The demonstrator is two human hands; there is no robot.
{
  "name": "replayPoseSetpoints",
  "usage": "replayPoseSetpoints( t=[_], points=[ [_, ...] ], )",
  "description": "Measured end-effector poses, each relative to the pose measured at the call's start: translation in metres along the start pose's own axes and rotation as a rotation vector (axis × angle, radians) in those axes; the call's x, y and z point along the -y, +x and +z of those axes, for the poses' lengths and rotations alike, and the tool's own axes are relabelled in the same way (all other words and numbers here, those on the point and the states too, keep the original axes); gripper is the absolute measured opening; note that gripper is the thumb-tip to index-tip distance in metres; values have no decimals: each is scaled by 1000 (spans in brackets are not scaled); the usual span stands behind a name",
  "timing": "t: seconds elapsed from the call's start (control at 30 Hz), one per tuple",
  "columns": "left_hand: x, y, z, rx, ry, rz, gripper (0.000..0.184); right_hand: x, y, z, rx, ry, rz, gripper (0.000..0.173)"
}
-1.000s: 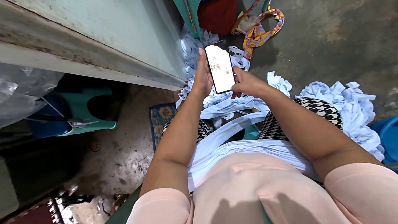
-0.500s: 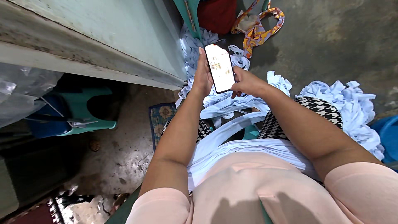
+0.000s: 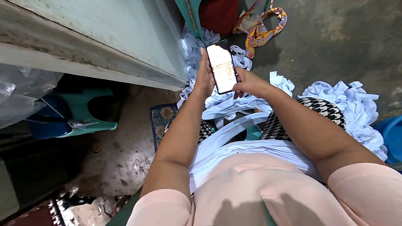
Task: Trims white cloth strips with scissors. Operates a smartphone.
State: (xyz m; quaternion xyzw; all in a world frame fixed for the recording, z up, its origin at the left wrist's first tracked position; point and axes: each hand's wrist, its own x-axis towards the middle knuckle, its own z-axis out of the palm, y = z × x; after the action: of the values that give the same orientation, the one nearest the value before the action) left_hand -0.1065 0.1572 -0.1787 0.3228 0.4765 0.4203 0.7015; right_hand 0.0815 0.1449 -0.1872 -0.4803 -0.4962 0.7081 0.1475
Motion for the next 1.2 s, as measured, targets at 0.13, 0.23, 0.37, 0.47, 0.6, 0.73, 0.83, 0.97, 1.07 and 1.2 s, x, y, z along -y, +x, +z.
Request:
replayPoseSetpoints(
  t=[0.13, 0.23, 0.37, 0.47, 0.6, 0.73, 0.83, 0.97, 1.07, 1.2],
  points=[
    [1, 0, -1, -6, 0, -4, 85, -1, 0, 0, 4, 10, -6, 54],
    [1, 0, -1, -9, -4, -1, 85, -1, 0, -1, 10, 12, -6, 52],
    [0, 0, 0, -1, 8, 2, 85, -1, 0, 0, 9, 8, -3, 52],
    [-1, -1, 0, 29, 31, 5, 85, -1, 0, -1, 8, 26, 4, 53],
    [-3, -2, 1, 53, 23, -9, 84, 3, -2, -1, -12, 80, -7, 51],
    [-3, -3, 1, 98, -21, -21, 83, 3, -1, -3, -26, 110, -5, 48],
    [-4, -3, 0, 142, -12, -31, 82, 3, -1, -4, -37, 114, -10, 47],
    [-5, -3, -3, 196, -4, -33, 83, 2, -1, -4, -46, 121, -19, 49],
    [-6, -3, -4, 214, -4, -32, 83, 4, -1, -4, -52, 120, -17, 51],
    [-8, -3, -3, 206, -32, -23, 82, 5, -2, -5, -52, 127, -36, 51]
  ],
)
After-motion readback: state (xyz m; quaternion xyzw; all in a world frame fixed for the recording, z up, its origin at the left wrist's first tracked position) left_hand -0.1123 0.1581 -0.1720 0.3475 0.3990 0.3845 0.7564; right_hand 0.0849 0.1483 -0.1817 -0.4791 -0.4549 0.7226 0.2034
